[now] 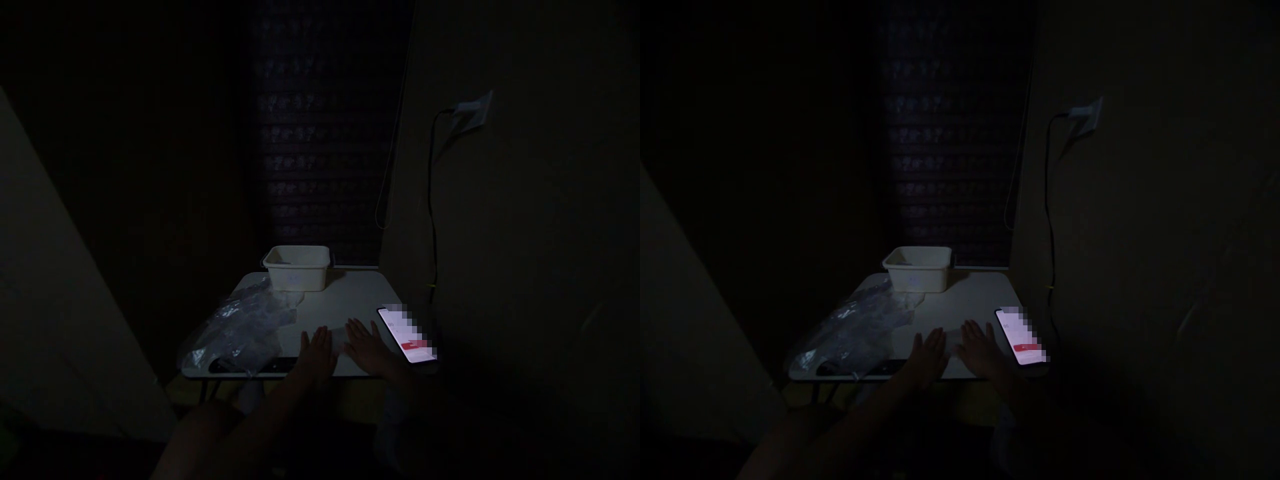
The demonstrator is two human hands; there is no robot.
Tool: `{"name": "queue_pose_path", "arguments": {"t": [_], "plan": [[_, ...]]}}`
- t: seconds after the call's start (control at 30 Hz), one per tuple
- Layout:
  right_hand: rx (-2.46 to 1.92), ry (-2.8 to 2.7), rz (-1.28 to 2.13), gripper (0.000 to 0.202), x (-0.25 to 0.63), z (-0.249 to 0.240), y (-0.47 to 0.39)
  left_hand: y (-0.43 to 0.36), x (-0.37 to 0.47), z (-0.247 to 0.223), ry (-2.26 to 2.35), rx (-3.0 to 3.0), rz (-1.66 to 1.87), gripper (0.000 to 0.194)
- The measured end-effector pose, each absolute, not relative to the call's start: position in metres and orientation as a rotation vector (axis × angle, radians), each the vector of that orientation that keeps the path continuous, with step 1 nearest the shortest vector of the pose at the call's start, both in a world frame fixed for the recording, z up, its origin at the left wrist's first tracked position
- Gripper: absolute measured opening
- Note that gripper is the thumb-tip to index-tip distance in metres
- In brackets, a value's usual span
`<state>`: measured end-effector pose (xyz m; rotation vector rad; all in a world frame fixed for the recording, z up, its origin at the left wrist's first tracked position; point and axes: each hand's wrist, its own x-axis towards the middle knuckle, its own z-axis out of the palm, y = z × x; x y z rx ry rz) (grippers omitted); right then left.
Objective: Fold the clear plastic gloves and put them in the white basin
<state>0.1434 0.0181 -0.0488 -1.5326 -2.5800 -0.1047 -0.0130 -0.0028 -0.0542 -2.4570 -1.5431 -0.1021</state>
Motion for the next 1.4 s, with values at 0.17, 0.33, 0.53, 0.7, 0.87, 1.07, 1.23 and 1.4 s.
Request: {"name": "queue_pose_path", "arguments": {"t": [0.17,0.33,0.53,0.7,0.87,1.07,1.23,1.4], "plan": [[-1.628,-2.548,-0.154,0.055,0.157,-0.052,0.023,-0.005,-0.013,-0.052,-1.550,-2.461,-0.108,0.048],[-1.682,-2.496,-0.231,0.054,0.167,-0.057,0.028,-0.004,-0.013,-0.055,-1.550,-2.474,-0.136,0.049],[-1.707,-2.422,-0.346,0.047,0.173,-0.048,0.028,-0.001,-0.013,-0.054,-1.570,-2.494,-0.123,0.049],[-1.733,-2.436,-0.326,0.036,0.172,-0.035,0.031,-0.002,-0.013,-0.051,-1.567,-2.488,-0.141,0.049],[-1.719,-2.477,-0.289,0.029,0.162,-0.015,0.029,-0.005,-0.014,-0.045,-1.572,-2.489,-0.151,0.048],[-1.825,-2.506,-0.195,0.029,0.156,-0.004,0.025,-0.009,-0.014,-0.039,-1.565,-2.504,-0.169,0.044],[-1.830,-2.500,-0.127,0.033,0.159,-0.010,0.026,-0.011,-0.012,-0.038,-1.486,-2.547,-0.171,0.042],[-1.844,-2.483,-0.115,0.033,0.161,-0.011,0.028,-0.013,-0.011,-0.037,-1.411,-2.576,-0.216,0.041]]}}
